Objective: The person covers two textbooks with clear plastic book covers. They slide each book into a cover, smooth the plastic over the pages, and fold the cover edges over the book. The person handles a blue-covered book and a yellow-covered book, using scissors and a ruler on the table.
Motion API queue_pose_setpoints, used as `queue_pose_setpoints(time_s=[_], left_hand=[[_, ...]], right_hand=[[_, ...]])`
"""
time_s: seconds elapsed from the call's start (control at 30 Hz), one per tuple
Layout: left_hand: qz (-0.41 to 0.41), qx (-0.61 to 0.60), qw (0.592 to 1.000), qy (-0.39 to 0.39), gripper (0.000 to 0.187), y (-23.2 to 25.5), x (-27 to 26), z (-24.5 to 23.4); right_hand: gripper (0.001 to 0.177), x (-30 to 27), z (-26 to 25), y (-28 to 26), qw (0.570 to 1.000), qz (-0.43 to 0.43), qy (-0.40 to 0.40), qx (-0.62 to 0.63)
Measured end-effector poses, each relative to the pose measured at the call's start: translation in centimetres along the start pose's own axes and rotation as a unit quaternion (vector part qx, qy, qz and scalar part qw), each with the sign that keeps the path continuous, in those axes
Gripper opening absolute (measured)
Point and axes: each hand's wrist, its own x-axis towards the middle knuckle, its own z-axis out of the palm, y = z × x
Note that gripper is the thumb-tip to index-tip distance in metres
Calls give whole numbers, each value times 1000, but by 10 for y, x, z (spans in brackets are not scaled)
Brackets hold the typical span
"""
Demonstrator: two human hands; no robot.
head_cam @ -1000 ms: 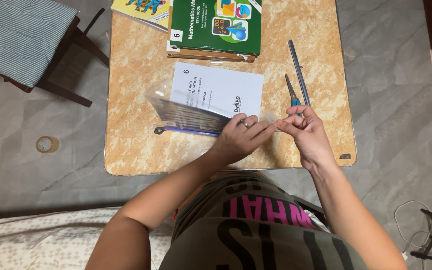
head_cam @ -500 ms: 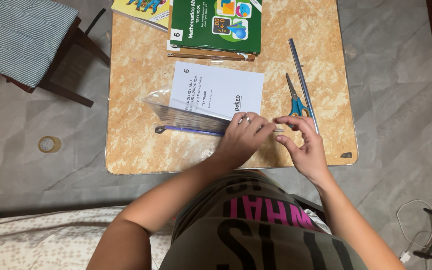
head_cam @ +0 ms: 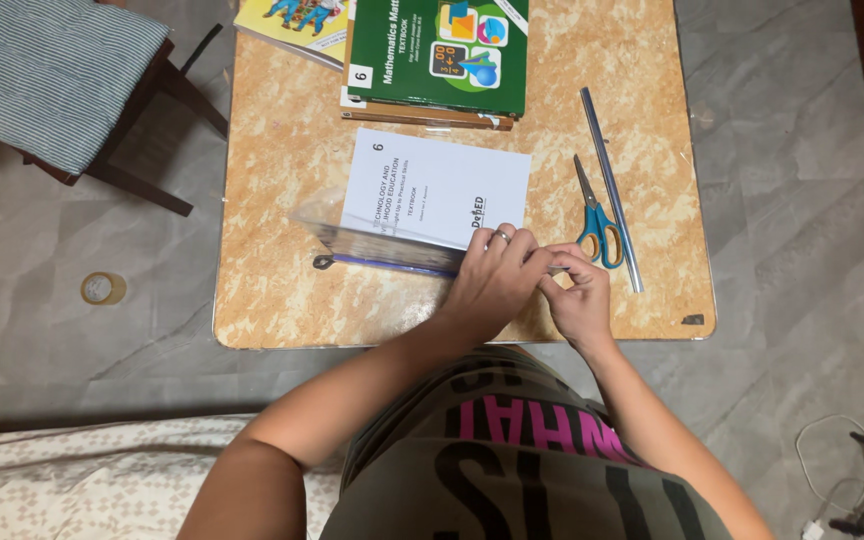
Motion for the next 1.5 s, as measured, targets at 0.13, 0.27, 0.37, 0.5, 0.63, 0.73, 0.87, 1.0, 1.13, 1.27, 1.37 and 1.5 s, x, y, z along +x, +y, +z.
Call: queue_pose_setpoints(time_s=[0.13,0.27,0.37,0.5,0.63,0.73,0.87,1.0,1.13,1.27,1.37,1.5], left_hand=[[-13,-12,999,29,20,-1,-1,1],[5,-17,1000,22,22,-2,0,0],[26,3,999,23,28,-6,-3,-4],[1,64,997,45,41,-29,-30,-27],[-29,103,988,106,34,-67,-52,-48],[-25,101,991,84,34,-80,-58,-57],[-2,98,994,46,35,-81,-53,-61],[4,90,996,29,29,-78,-48,-68],[-16,77,997,-25,19,-74,-51,-74],[-15,61,998,-14,18,-71,-53,-77],[-14,48,999,-14,18,-70,-52,-78],[-15,47,998,-25,15,-71,-55,-79]], right_hand=[[16,4,4,-6,998,-34,7,-49],[14,7,3,-16,986,-65,-5,-151],[12,7,0,-23,990,-49,-14,-128],[19,10,-5,-39,993,-16,-37,-112],[40,14,-10,-70,985,-8,-37,-168],[38,23,-7,-95,954,-111,-54,-275],[38,30,5,-116,870,-263,-33,-415],[24,36,23,-117,864,-296,-49,-405],[14,35,27,-116,869,-281,-75,-401],[12,28,27,-119,862,-295,-87,-402],[16,27,34,-119,867,-317,-105,-370],[10,28,38,-121,868,-267,-118,-402]])
